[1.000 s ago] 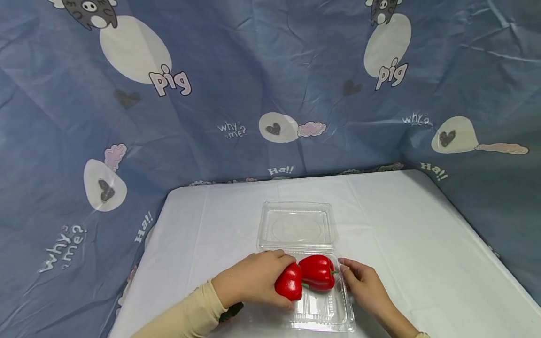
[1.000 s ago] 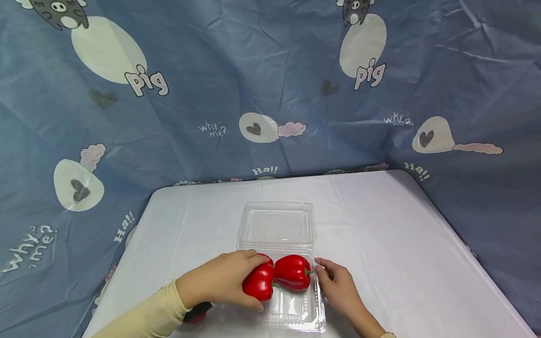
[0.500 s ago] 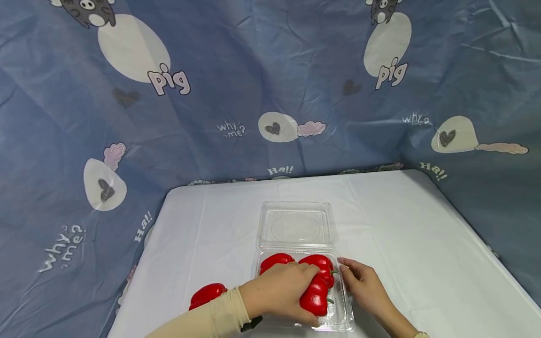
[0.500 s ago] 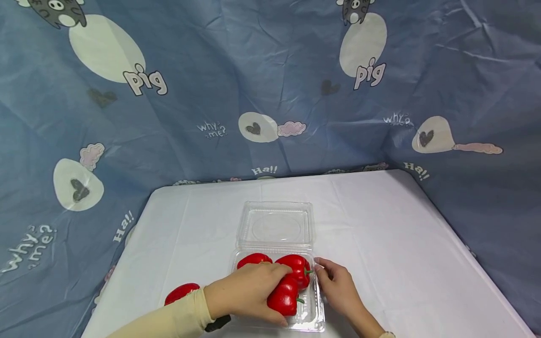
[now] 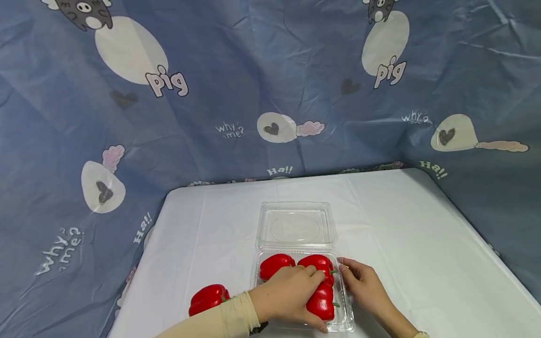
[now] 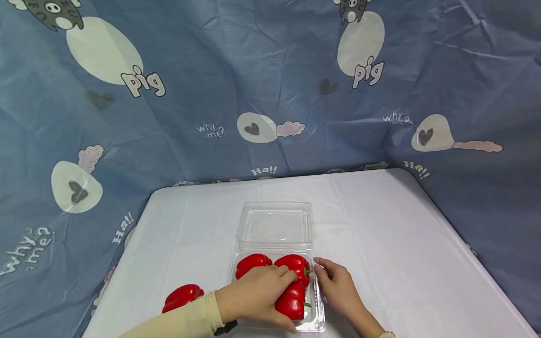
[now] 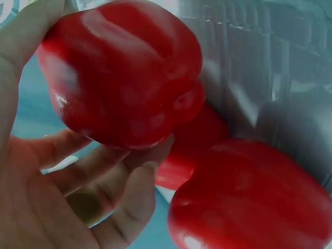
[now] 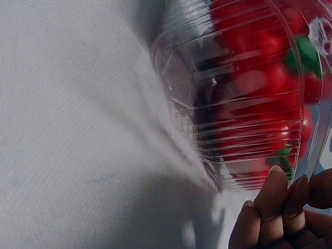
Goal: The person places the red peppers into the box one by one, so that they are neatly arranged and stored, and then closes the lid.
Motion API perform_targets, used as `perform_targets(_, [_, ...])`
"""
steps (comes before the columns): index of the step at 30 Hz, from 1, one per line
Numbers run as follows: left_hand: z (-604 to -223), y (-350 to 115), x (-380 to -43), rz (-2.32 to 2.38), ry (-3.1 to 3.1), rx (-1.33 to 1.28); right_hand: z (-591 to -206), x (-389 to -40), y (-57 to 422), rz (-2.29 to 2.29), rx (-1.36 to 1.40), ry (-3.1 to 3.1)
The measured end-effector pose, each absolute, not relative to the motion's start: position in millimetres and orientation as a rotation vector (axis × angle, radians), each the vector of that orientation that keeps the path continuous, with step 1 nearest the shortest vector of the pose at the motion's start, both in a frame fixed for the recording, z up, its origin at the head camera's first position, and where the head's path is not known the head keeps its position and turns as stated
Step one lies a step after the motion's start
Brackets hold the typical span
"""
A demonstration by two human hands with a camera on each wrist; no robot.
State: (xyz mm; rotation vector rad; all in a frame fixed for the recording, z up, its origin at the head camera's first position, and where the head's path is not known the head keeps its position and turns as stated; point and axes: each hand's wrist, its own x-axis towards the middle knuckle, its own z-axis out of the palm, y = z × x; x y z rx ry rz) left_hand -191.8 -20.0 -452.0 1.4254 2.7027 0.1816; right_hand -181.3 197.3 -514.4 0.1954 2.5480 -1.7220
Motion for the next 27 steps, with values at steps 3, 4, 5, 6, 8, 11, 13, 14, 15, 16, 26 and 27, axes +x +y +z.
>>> perform_targets(3, [-457, -19, -192, 0.152, 2.724, 1.457, -515, -181, 197, -1.728, 0.188, 2.543])
perform_targets(4, [-459, -19, -192, 0.145, 2.729, 1.468, -515, -181, 197, -1.731, 0.187, 2.541])
perform_targets(5, [-461, -18, -192, 0.135, 2.735, 1.479, -515, -181, 197, -1.737, 0.186, 2.537])
perform_targets(6, [-462, -18, -193, 0.130, 2.739, 1.488, -516, -181, 197, -1.742, 0.184, 2.533])
perform_targets(8, [-465, -17, -192, 0.131, 2.739, 1.495, -516, -182, 197, -1.753, 0.181, 2.525])
perform_targets(11, [-467, -15, -192, 0.147, 2.734, 1.492, -517, -182, 197, -1.763, 0.179, 2.519])
perform_targets(13, [-467, -15, -192, 0.181, 2.717, 1.474, -517, -182, 197, -1.755, 0.178, 2.526])
perform_targets(14, [-467, -14, -192, 0.197, 2.704, 1.467, -517, -182, 197, -1.746, 0.177, 2.535])
perform_targets(15, [-467, -14, -192, 0.213, 2.688, 1.457, -517, -182, 197, -1.734, 0.177, 2.546])
perform_targets(16, [-466, -14, -192, 0.230, 2.669, 1.446, -517, -182, 197, -1.720, 0.175, 2.558])
perform_targets(26, [-464, -13, -185, 0.167, 2.667, 1.463, -519, -184, 199, -1.622, 0.146, 2.661])
perform_targets(27, [-463, -12, -184, 0.145, 2.673, 1.462, -520, -184, 198, -1.620, 0.144, 2.664])
